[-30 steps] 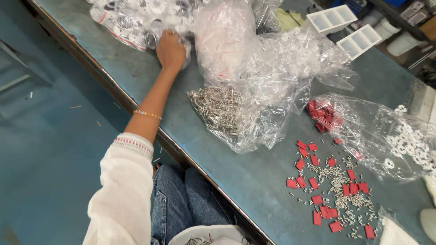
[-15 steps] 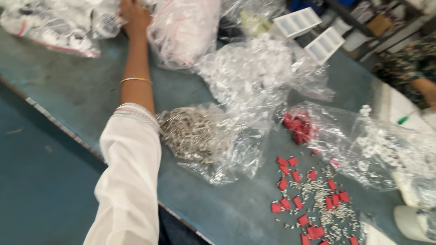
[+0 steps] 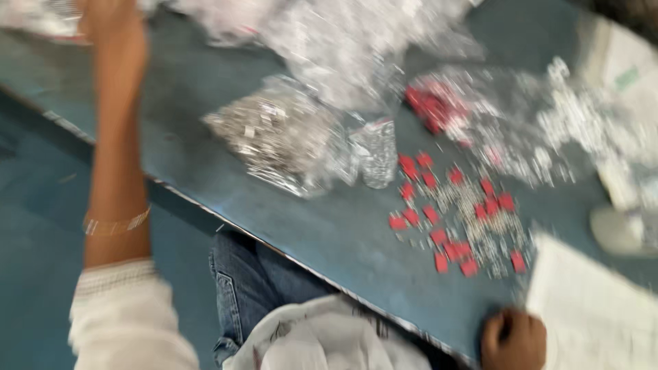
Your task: The person sits at a workbench sorting small silver screw-like parts and red plastic pieces. They pick items one at a time, place selected pieces into a pile, and occasionally gather scattered parts together with their hand while continuing to sort through the spread of components on the table.
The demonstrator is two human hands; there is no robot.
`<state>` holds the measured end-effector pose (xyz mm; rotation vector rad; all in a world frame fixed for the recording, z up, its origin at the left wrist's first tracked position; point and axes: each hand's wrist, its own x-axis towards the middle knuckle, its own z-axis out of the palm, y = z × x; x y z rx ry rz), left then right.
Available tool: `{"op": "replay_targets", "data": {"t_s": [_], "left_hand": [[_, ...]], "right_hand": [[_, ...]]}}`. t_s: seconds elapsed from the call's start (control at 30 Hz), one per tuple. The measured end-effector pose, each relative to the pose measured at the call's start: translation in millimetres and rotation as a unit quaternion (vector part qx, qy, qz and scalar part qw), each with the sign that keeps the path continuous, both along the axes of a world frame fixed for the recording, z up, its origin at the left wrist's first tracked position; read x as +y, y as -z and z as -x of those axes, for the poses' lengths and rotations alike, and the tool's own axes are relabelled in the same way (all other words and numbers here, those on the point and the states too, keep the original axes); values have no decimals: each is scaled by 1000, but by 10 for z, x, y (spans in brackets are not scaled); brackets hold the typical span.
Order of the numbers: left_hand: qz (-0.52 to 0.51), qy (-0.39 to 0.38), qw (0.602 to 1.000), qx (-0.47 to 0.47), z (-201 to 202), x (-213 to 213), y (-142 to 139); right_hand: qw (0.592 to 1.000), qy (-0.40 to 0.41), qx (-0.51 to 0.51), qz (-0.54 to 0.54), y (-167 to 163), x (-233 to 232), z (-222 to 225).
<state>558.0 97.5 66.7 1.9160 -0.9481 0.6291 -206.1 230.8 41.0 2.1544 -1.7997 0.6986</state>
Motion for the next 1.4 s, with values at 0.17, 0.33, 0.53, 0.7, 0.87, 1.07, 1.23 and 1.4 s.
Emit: {"op": "replay_targets", "data": {"t_s": [0.17,0.33,0.53,0.7,0.87,1.07,1.23,1.4], "left_hand": [[-125,74,989,37,908,549,254],[-144,89,985,29,1708,677,-398],[-4,410,911,45,3947,1051,-591],[-55,462,878,117,4990,971,-176],[-9,437,879,191,4802,1254,-95],[51,339,921,185,3939,1775,-159],[114,191,961,166,2661,1793,-400],[115,149,957,222,1510,919,-712]], "right_hand": [[996,-9,-53,-78,-159,160,301],[962,-48,-206,-171,-478,-14,456],[923,-305,-157,-176,-784,-844,188],[877,-452,-56,-155,-648,-1314,-632],[886,-446,-19,-123,-441,-1469,-1138],[888,-437,-139,-25,-702,-1495,-1475],[812,-508,-284,36,-1613,-1652,-2118],[723,-631,-279,4,-1969,-1936,-3701]]}}
